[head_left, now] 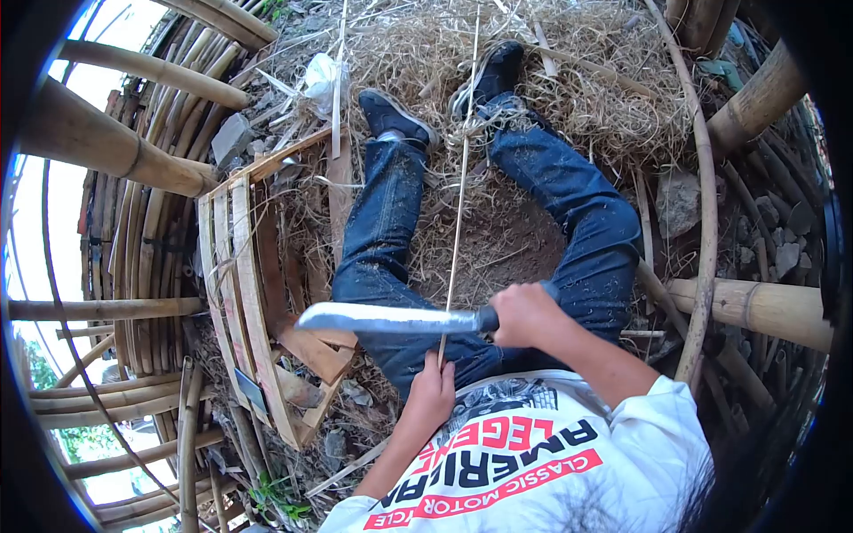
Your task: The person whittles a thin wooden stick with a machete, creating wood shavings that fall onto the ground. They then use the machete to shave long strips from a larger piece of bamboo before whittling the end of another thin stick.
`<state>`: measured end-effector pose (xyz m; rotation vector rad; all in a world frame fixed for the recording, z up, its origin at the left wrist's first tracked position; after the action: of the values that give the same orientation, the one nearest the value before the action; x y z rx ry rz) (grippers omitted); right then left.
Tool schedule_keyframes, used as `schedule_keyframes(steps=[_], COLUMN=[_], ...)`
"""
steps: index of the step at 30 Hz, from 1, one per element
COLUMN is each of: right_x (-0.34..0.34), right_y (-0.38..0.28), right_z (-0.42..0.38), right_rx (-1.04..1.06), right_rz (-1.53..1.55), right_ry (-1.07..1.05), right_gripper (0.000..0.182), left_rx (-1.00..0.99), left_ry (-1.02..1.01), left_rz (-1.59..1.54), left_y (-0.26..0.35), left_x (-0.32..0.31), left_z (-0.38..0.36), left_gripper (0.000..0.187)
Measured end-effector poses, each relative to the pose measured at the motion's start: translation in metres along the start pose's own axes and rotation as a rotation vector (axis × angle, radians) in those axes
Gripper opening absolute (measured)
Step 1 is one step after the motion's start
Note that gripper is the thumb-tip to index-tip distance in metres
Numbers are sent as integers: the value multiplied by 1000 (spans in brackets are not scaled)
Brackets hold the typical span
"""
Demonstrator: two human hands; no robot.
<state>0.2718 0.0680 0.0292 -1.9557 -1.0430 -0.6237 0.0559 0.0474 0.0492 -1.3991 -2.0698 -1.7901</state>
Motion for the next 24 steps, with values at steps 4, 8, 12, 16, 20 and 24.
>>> schedule_keyframes(steps=[4,8,12,16,20,24], right_x=[29,39,30,-13,-34,-23], right_y=[29,81,62,30,4,4], right_z=[33,65,44,6,-14,0], right_rx=[-195,-416,-389,-264,-126,-26], right_rz=[34,239,335,346,313,234], right_ry=[109,261,307,232,56,35], right_gripper=[26,25,26,22,25,24], left_rx=[-27,22,11,167,150,159], left_ry=[-44,-75,-130,-147,-145,-136], left_rz=[-47,-120,-297,-506,-497,-507], left_y=[10,5,3,1,-4,0], left_x=[6,3,-8,-7,-5,3], left_z=[-13,-13,-4,6,6,2], left_gripper=[20,25,31,35,34,34])
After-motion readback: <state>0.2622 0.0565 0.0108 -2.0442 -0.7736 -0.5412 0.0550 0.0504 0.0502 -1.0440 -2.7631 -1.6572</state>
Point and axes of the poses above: each hand's wrist, its own z-axis towards the middle knuckle, its own x-axis out of the back of the hand, y = z × x, the point moved 3 cm from there along z, towards the middle knuckle, and after that the axes turned 12 degrees about -x, right-handed, at the moved point
